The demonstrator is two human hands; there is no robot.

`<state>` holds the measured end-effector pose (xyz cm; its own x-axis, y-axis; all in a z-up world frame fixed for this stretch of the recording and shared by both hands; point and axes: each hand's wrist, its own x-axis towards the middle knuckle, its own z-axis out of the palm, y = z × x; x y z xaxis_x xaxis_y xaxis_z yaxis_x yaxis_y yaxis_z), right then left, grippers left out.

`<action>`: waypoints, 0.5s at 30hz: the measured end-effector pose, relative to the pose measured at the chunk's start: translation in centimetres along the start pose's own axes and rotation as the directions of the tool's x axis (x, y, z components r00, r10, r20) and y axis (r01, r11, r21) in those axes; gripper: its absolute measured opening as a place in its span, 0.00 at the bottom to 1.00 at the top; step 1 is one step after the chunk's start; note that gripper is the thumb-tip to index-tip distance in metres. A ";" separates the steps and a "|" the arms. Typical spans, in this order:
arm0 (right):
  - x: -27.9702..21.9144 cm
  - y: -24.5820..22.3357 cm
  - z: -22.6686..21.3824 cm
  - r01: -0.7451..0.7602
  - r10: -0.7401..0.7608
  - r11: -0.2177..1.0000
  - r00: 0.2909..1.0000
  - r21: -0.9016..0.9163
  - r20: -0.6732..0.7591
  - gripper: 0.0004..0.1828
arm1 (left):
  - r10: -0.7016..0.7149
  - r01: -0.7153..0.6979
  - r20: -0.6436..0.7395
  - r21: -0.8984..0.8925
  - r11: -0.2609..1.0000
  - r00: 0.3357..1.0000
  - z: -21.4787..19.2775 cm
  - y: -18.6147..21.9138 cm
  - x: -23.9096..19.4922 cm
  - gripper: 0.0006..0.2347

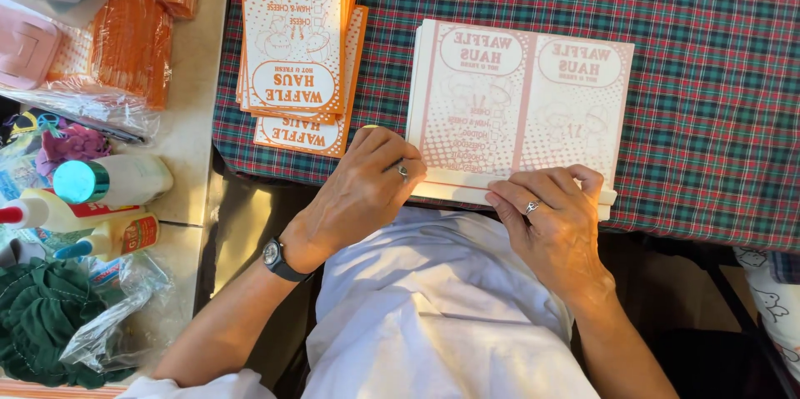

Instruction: Folding and stacking paper food wrappers on a table

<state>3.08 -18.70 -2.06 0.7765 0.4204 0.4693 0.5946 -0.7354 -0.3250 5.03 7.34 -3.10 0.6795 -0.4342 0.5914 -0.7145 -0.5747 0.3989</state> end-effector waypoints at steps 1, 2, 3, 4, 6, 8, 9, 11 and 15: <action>0.0 0.0 0.0 -0.001 0.001 1.000 1.000 0.000 -0.001 0.02 | 0.001 -0.001 0.001 0.000 1.000 1.000 0.2 -0.2 -0.3 0.07; 0.0 0.1 0.1 -0.002 0.002 1.000 1.000 0.006 -0.006 0.01 | -0.037 0.037 -0.012 -0.018 0.999 0.999 0.5 -0.4 -0.5 0.07; 0.0 0.1 0.1 -0.001 0.001 1.000 1.000 0.013 -0.008 0.01 | -0.078 0.077 -0.025 -0.035 0.996 0.997 0.7 -0.6 -0.8 0.08; 0.0 0.1 0.2 0.000 0.000 1.000 1.000 0.014 -0.008 0.01 | -0.079 0.078 -0.026 -0.035 0.996 0.997 0.2 -0.4 -0.6 0.08; -0.1 0.3 0.3 0.002 -0.002 1.000 1.000 0.007 -0.011 0.02 | -0.096 0.099 0.094 -0.022 0.995 0.991 -0.8 0.1 0.0 0.09; -0.3 0.3 0.3 0.000 0.000 1.000 1.000 0.005 -0.007 0.02 | -0.118 0.121 0.137 -0.008 0.993 0.983 -1.0 0.1 0.0 0.07; -0.3 0.3 0.4 -0.004 0.004 1.000 1.000 0.002 -0.005 0.02 | -0.138 0.139 0.180 0.006 0.990 0.974 -1.1 0.1 0.1 0.07; -0.3 0.4 0.4 -0.003 0.003 1.000 1.000 0.001 -0.003 0.02 | -0.143 0.143 0.190 0.016 0.990 0.971 -1.0 0.0 0.1 0.07; -0.3 0.4 0.4 -0.002 0.002 1.000 1.000 0.004 -0.001 0.03 | -0.194 0.201 0.182 -0.019 0.979 0.964 -0.8 -0.1 0.2 0.08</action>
<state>3.13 -18.92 -2.68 0.7777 0.4185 0.4690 0.5938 -0.7340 -0.3296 5.07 7.91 -2.45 0.8241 -0.4332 0.3649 -0.5664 -0.6372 0.5226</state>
